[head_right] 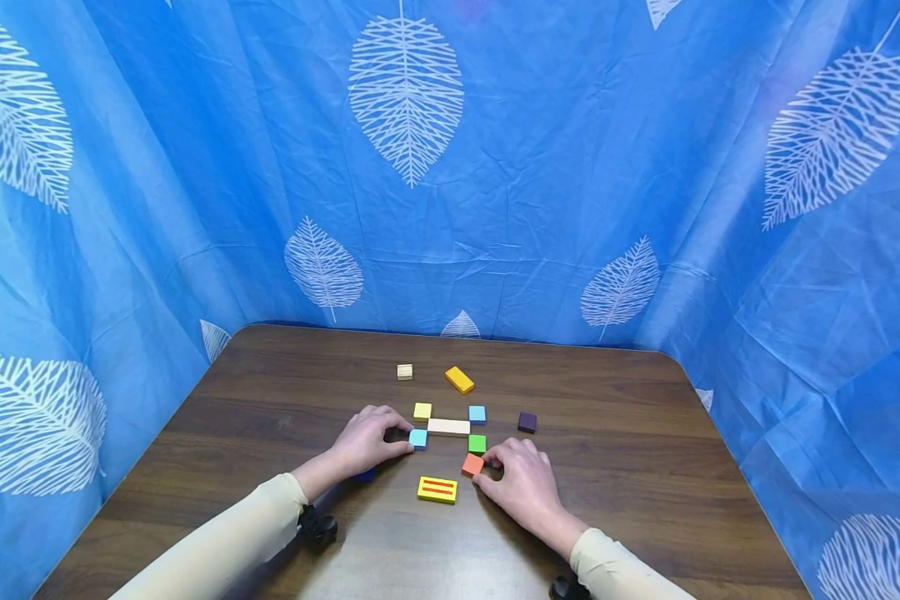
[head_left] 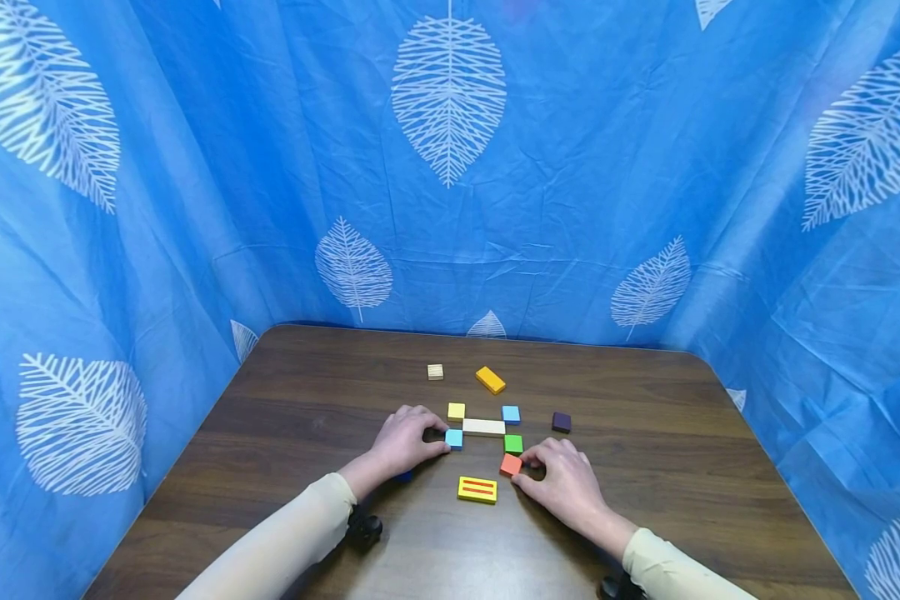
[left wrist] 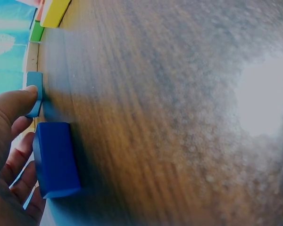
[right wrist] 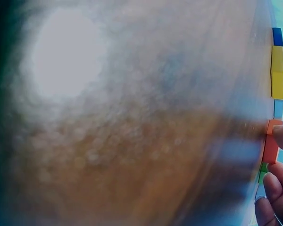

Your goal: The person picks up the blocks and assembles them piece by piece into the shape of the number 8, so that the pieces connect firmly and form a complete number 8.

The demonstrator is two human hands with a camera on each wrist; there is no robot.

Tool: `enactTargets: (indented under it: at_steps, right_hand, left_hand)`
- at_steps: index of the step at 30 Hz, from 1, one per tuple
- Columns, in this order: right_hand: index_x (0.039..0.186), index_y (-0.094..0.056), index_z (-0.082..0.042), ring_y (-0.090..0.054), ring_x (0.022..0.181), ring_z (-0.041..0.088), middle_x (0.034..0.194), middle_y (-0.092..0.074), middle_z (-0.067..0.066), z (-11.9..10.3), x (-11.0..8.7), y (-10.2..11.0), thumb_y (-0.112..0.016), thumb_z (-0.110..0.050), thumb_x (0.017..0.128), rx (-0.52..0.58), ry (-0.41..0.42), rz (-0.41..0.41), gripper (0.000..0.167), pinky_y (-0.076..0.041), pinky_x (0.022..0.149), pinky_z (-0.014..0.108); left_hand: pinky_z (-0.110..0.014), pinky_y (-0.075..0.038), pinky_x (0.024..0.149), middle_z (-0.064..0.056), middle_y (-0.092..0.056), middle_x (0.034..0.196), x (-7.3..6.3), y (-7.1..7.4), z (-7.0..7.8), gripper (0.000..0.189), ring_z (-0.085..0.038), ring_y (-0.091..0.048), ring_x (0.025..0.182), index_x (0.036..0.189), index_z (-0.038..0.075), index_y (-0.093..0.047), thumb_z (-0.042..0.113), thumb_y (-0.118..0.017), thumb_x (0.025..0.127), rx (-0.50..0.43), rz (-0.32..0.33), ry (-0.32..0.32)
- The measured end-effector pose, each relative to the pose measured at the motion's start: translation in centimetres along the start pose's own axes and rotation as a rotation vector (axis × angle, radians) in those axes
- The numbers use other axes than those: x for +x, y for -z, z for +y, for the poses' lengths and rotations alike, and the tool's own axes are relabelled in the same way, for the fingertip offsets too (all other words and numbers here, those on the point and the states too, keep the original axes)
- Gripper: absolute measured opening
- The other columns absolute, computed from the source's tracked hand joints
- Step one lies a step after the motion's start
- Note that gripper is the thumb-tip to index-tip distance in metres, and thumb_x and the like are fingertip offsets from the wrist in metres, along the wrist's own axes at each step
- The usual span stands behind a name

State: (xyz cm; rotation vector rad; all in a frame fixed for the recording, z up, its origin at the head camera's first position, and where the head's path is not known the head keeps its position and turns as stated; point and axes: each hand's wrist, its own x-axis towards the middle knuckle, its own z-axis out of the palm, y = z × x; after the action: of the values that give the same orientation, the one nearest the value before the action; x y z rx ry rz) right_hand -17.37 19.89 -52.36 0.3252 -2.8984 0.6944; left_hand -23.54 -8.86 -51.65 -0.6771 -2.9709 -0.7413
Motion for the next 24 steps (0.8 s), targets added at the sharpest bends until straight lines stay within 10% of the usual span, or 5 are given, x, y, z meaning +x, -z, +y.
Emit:
enactTargets:
  at_steps: [24]
  right_hand:
    - [0.092,-0.076,-0.023,-0.05,0.084,0.01,0.085,-0.058,-0.015,-0.14,0.08,-0.02,-0.089,-0.034,0.077,-0.005,-0.002,0.002,0.023,-0.04,0.075,0.037]
  left_hand:
    - [-0.047,-0.044,0.094,0.003,-0.067,0.109,-0.03,-0.06,0.12,0.029,-0.025,-0.056,0.11,0.11,0.02,-0.077,0.039,-0.08,0.088,-0.019,-0.002,0.014]
